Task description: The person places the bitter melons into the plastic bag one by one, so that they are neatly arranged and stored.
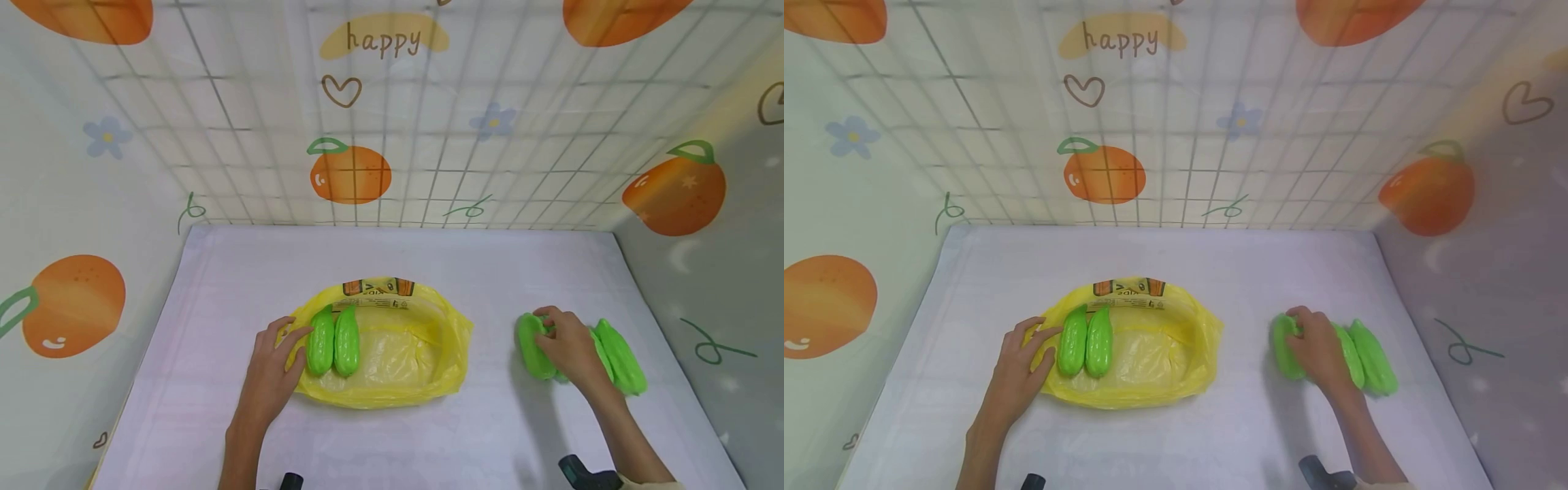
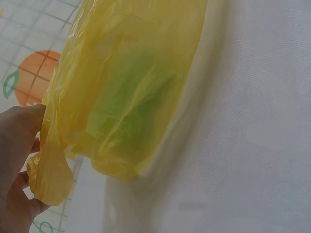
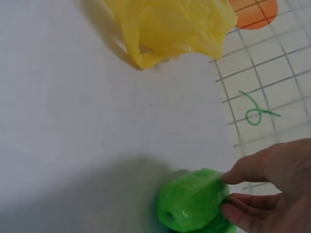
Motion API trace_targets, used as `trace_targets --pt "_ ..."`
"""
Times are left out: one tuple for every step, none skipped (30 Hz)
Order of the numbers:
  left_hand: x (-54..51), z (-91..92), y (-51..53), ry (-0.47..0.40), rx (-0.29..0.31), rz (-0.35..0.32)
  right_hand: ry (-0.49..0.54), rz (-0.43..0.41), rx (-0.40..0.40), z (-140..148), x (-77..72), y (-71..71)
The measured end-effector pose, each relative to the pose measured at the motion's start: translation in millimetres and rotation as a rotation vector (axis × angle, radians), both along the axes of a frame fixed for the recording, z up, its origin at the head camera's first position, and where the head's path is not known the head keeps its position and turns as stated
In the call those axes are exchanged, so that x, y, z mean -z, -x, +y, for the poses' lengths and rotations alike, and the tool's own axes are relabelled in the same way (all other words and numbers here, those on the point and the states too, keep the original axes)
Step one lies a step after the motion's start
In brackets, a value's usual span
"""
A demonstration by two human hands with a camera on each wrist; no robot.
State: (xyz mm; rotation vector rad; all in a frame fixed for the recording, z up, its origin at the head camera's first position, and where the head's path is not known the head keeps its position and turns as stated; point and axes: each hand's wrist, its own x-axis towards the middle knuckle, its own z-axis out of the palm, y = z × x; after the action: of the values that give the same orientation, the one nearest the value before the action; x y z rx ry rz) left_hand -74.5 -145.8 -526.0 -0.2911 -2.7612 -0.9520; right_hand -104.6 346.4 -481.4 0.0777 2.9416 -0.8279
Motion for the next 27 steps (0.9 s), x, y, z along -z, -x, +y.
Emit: trace_targets --pt "0.0 0.1 0.0 -0.001 0.001 0.0 -0.011 -0.001 0.002 1 0.8 -0.2" --pt "-0.1 0.2 -0.1 -0.002 0.002 0.0 -0.02 -0.003 0.003 1 1.6 -0.5" --pt "-0.3 0.4 -0.1 -0.002 0.002 0.001 -0.025 -0.007 0.005 2 2.1 -0.9" --pt "-0.5 0.6 -0.2 -0.002 0.001 0.0 -0.029 -0.013 0.005 2 2.4 -1.3" --pt "-0.6 0.7 -0.3 -0.002 -0.001 -0.001 -0.031 -0.019 0.005 3 2.7 -1.5" --pt "-0.9 1.0 -0.3 -0.001 -0.002 -0.002 -0.032 -0.025 0.005 3 2.9 -1.7" --pt "-0.9 1.1 -0.3 0.0 -0.004 -0.003 -0.033 -0.029 0.004 3 3.1 -1.8" --pt "-1.0 1.3 -0.2 0.001 -0.004 -0.005 -0.037 -0.031 0.001 4 3.1 -1.9" --pt "-1.0 1.5 -0.2 0.0 -0.005 -0.005 -0.04 -0.034 -0.003 4 3.1 -1.9" --pt "-1.1 1.7 -0.1 0.001 -0.005 -0.005 -0.044 -0.033 -0.007 4 3.2 -1.9" --pt "-1.1 1.8 -0.1 0.001 -0.005 -0.005 -0.046 -0.031 -0.011 4 3.3 -1.8" --pt "-1.3 1.9 -0.1 0.001 -0.004 -0.004 -0.048 -0.028 -0.013 4 3.3 -1.7" --pt "-1.2 2.1 0.0 0.0 -0.003 -0.001 -0.051 -0.023 -0.015 4 3.4 -1.8" --pt "-1.2 2.3 0.0 -0.001 -0.002 0.004 -0.053 -0.017 -0.015 4 3.5 -2.1" --pt "-1.2 2.5 0.1 -0.002 0.0 0.008 -0.057 -0.011 -0.017 4 3.8 -2.2" --pt "-1.2 2.1 0.0 -0.002 0.0 0.011 -0.055 -0.008 -0.018 3 4.3 -2.3" --pt "-1.2 1.7 -0.1 -0.003 0.001 0.013 -0.051 -0.009 -0.019 3 4.6 -2.1" --pt "-1.2 1.4 -0.2 -0.003 0.002 0.014 -0.048 -0.011 -0.02 1 5.3 -2.3" --pt "-1.1 1.1 -0.3 -0.004 0.002 0.014 -0.045 -0.016 -0.022 0 6.0 -2.5" --pt "-1.1 0.9 -0.5 -0.003 0.002 0.013 -0.042 -0.02 -0.027 -1 6.8 -2.5" --pt "-1.0 0.8 -0.4 -0.002 0.001 0.009 -0.041 -0.027 -0.034 -3 7.7 -2.5" --pt "-0.9 0.7 -0.5 0.0 -0.001 0.005 -0.039 -0.035 -0.04 -5 8.7 -2.5" --pt "-1.0 0.7 -0.6 0.001 -0.003 -0.001 -0.042 -0.038 -0.048 -7 9.5 -2.6" --pt "-1.1 0.7 -0.7 0.003 -0.005 -0.005 -0.047 -0.039 -0.055 -8 10.2 -2.8" --pt "-1.2 0.7 -0.8 0.004 -0.008 -0.01 -0.051 -0.037 -0.061 -11 10.1 -3.3" --pt "-1.0 0.5 -0.8 0.006 -0.01 -0.013 -0.058 -0.032 -0.067 -12 10.5 -3.4" --pt "-0.8 0.3 -0.7 0.007 -0.01 -0.013 -0.062 -0.03 -0.071 -14 10.1 -3.8"
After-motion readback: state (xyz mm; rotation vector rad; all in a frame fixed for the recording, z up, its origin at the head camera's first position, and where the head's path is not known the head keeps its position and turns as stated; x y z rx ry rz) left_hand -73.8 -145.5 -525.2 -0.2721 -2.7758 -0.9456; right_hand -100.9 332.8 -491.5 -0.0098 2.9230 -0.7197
